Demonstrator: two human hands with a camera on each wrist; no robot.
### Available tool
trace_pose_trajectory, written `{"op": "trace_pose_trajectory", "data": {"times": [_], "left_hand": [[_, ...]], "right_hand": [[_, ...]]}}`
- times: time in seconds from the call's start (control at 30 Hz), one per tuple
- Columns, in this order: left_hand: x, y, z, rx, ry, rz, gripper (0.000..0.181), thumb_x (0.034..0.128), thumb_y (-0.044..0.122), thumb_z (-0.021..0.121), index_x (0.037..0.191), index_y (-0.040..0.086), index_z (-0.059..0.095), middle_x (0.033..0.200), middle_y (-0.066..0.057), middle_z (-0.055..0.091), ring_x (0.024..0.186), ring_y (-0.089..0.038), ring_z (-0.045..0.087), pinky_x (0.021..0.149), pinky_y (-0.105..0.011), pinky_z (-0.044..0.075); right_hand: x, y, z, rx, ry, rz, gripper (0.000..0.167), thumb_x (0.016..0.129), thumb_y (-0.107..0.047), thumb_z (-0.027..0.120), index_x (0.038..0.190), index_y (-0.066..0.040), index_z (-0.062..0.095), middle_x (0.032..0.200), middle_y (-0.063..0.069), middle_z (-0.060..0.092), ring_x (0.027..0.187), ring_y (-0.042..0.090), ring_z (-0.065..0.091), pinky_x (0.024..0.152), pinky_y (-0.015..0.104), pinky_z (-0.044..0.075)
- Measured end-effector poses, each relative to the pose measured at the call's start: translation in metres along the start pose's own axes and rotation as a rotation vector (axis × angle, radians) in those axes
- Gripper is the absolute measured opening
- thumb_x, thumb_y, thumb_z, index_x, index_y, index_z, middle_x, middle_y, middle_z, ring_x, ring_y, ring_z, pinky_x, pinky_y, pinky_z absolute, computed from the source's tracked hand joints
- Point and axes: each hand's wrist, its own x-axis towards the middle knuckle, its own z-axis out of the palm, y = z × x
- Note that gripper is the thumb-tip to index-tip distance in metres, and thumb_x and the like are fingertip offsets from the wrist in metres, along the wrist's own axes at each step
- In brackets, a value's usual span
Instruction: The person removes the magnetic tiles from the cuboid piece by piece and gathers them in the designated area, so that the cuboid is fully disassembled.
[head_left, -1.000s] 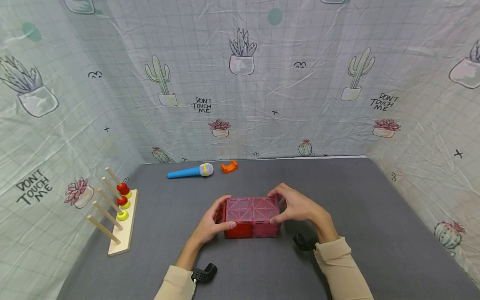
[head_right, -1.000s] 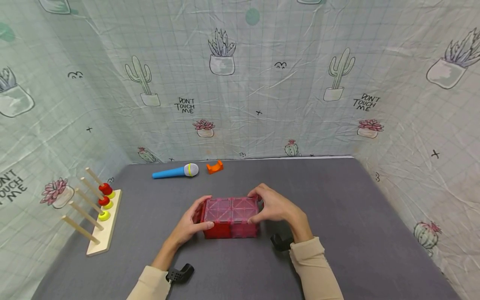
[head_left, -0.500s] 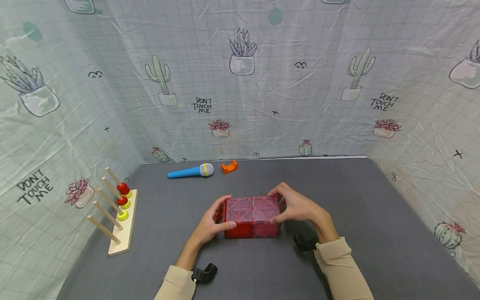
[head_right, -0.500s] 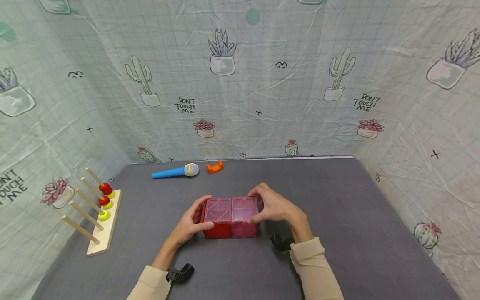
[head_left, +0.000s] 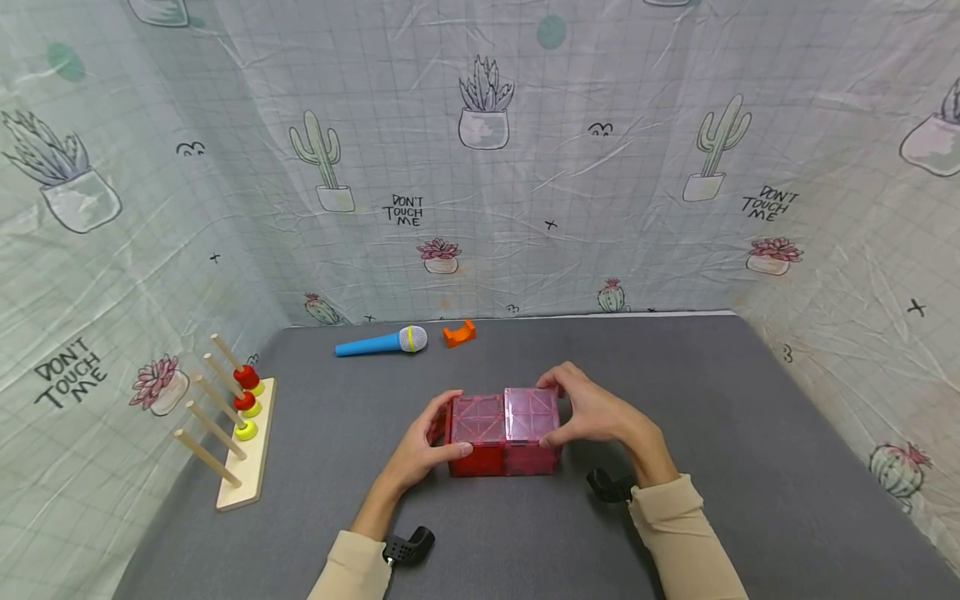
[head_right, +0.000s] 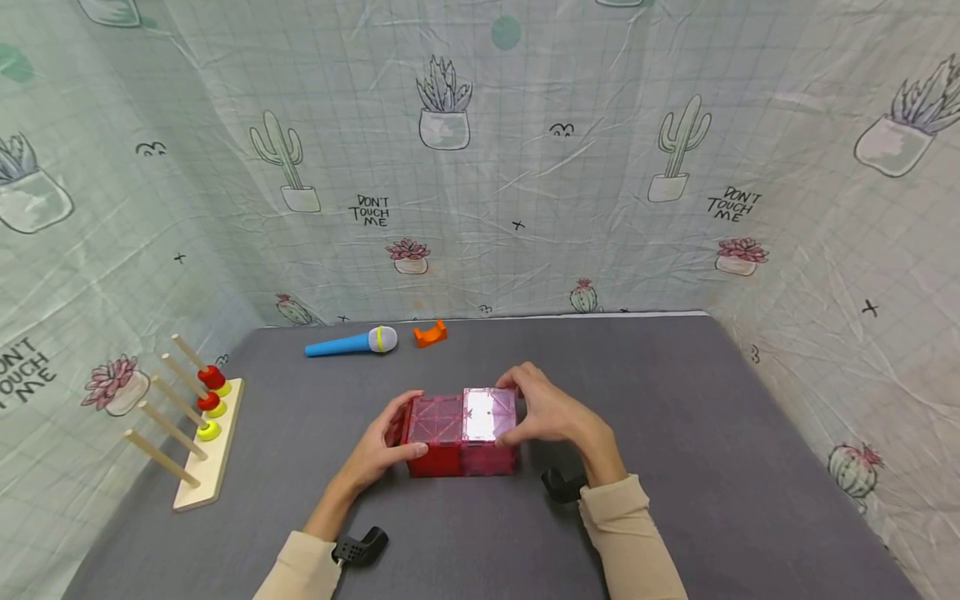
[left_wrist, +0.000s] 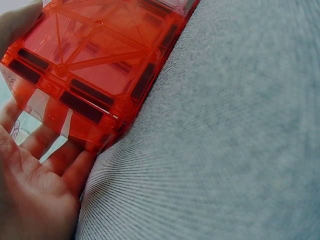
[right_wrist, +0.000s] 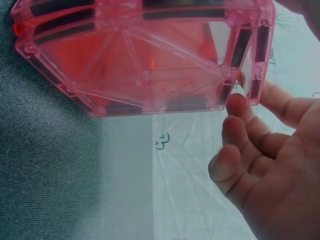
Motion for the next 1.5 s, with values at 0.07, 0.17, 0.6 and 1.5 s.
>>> {"op": "trace_pose_trajectory", "data": {"times": [0.07, 0.17, 0.6, 1.5], "left_hand": [[0.000, 0.000, 0.000, 0.001, 0.000, 0.001, 0.080, 0.0831, 0.026, 0.075, 0.153, 0.020, 0.037, 0.140, -0.004, 0.055, 0.122, -0.027, 0.056, 0.102, -0.037, 0.047], [0.000, 0.000, 0.000, -0.001, 0.000, -0.002, 0.080, 0.0832, 0.026, 0.075, 0.153, 0.019, 0.037, 0.141, -0.004, 0.055, 0.122, -0.027, 0.056, 0.103, -0.039, 0.046], [0.000, -0.001, 0.000, -0.019, -0.015, 0.008, 0.080, 0.0837, 0.024, 0.075, 0.153, 0.019, 0.037, 0.140, -0.005, 0.055, 0.123, -0.026, 0.056, 0.102, -0.035, 0.047], [0.000, -0.003, -0.001, -0.048, -0.022, 0.035, 0.079, 0.0851, 0.021, 0.074, 0.154, 0.014, 0.035, 0.140, -0.008, 0.055, 0.122, -0.022, 0.058, 0.100, -0.028, 0.048]], "right_hand": [[0.000, 0.000, 0.000, -0.007, -0.002, -0.006, 0.072, 0.066, -0.036, 0.089, 0.124, -0.013, 0.054, 0.120, 0.004, 0.053, 0.109, 0.021, 0.049, 0.093, 0.040, 0.047], [0.000, -0.001, -0.001, 0.011, -0.016, -0.002, 0.073, 0.067, -0.035, 0.090, 0.126, -0.013, 0.053, 0.116, 0.003, 0.057, 0.103, 0.019, 0.052, 0.090, 0.038, 0.048], [-0.001, -0.001, -0.006, 0.080, -0.057, -0.019, 0.076, 0.070, -0.028, 0.091, 0.132, -0.011, 0.050, 0.086, 0.006, 0.059, 0.076, 0.020, 0.054, 0.064, 0.026, 0.045], [-0.005, -0.005, -0.015, 0.173, -0.114, -0.121, 0.066, 0.086, -0.005, 0.074, 0.144, -0.015, 0.042, 0.083, 0.004, 0.057, 0.066, 0.012, 0.053, 0.060, 0.025, 0.048]]}}
